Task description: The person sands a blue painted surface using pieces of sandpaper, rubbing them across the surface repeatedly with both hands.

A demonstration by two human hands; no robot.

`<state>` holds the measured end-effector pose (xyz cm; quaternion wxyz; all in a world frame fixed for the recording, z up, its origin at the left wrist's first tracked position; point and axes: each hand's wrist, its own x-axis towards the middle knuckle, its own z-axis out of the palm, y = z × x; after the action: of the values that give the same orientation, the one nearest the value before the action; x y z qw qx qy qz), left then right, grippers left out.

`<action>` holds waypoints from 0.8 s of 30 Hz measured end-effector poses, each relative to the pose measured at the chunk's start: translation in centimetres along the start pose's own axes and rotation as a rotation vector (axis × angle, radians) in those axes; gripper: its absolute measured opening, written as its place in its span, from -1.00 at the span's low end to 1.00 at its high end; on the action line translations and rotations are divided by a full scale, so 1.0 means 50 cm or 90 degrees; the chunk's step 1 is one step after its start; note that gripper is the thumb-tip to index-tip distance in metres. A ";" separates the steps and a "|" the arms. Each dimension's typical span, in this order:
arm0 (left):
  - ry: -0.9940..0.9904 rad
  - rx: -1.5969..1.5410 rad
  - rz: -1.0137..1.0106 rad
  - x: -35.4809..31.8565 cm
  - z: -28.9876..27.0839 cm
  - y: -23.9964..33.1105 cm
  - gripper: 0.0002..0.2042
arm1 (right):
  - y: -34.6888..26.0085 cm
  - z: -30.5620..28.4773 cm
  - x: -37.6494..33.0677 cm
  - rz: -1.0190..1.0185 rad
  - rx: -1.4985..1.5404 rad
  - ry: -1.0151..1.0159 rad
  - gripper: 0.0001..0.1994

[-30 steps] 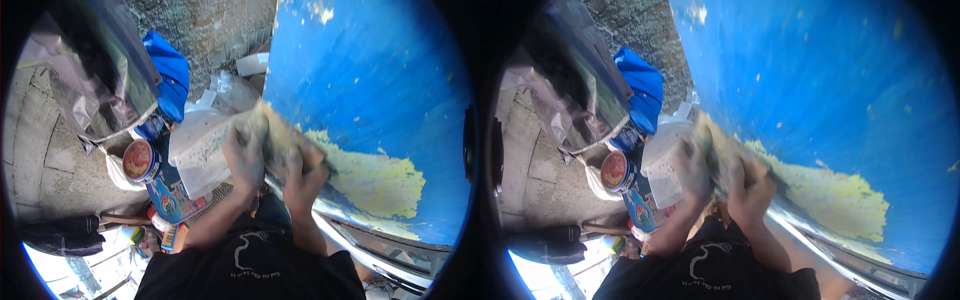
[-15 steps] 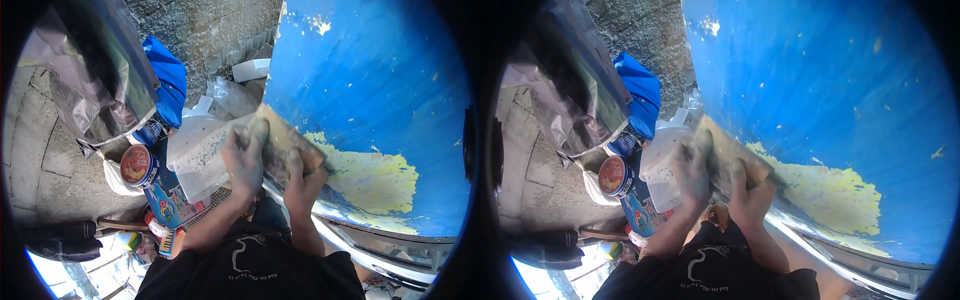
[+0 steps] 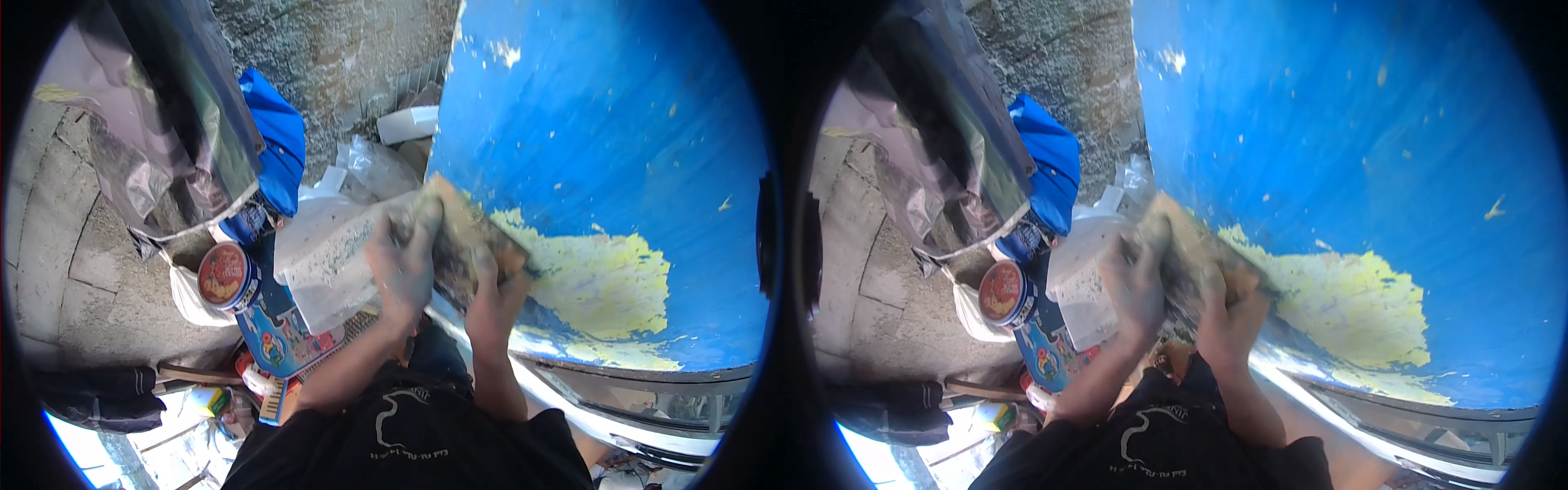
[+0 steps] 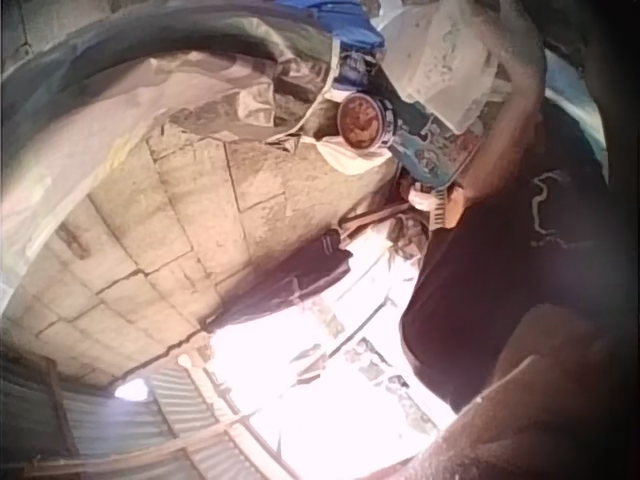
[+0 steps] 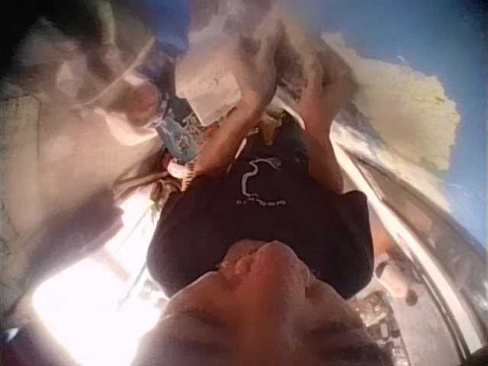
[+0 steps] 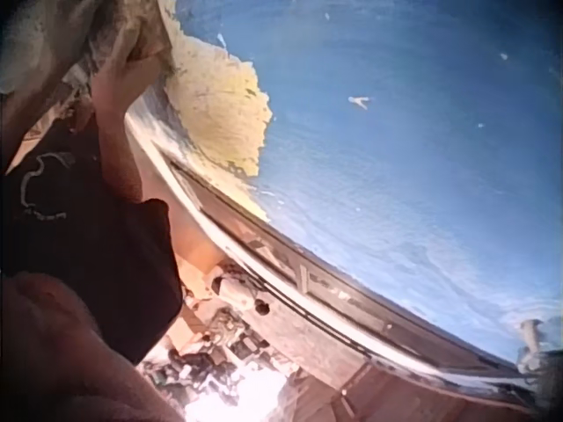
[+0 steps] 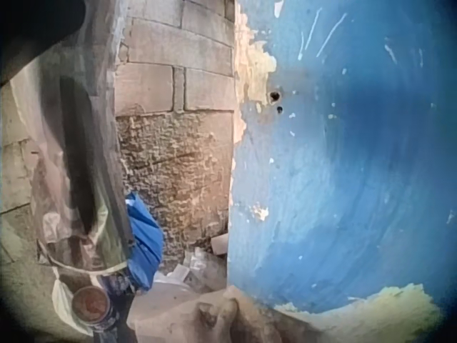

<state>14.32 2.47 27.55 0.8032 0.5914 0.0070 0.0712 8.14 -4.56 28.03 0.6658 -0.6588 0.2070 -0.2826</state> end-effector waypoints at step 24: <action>0.019 0.069 0.045 0.039 -0.017 0.039 -0.73 | -0.016 0.027 0.023 -0.082 -0.046 -0.024 -0.71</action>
<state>15.98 4.07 29.29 0.7669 0.6326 0.0022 0.1078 9.78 -4.27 29.01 0.6257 -0.6998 0.1615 -0.3045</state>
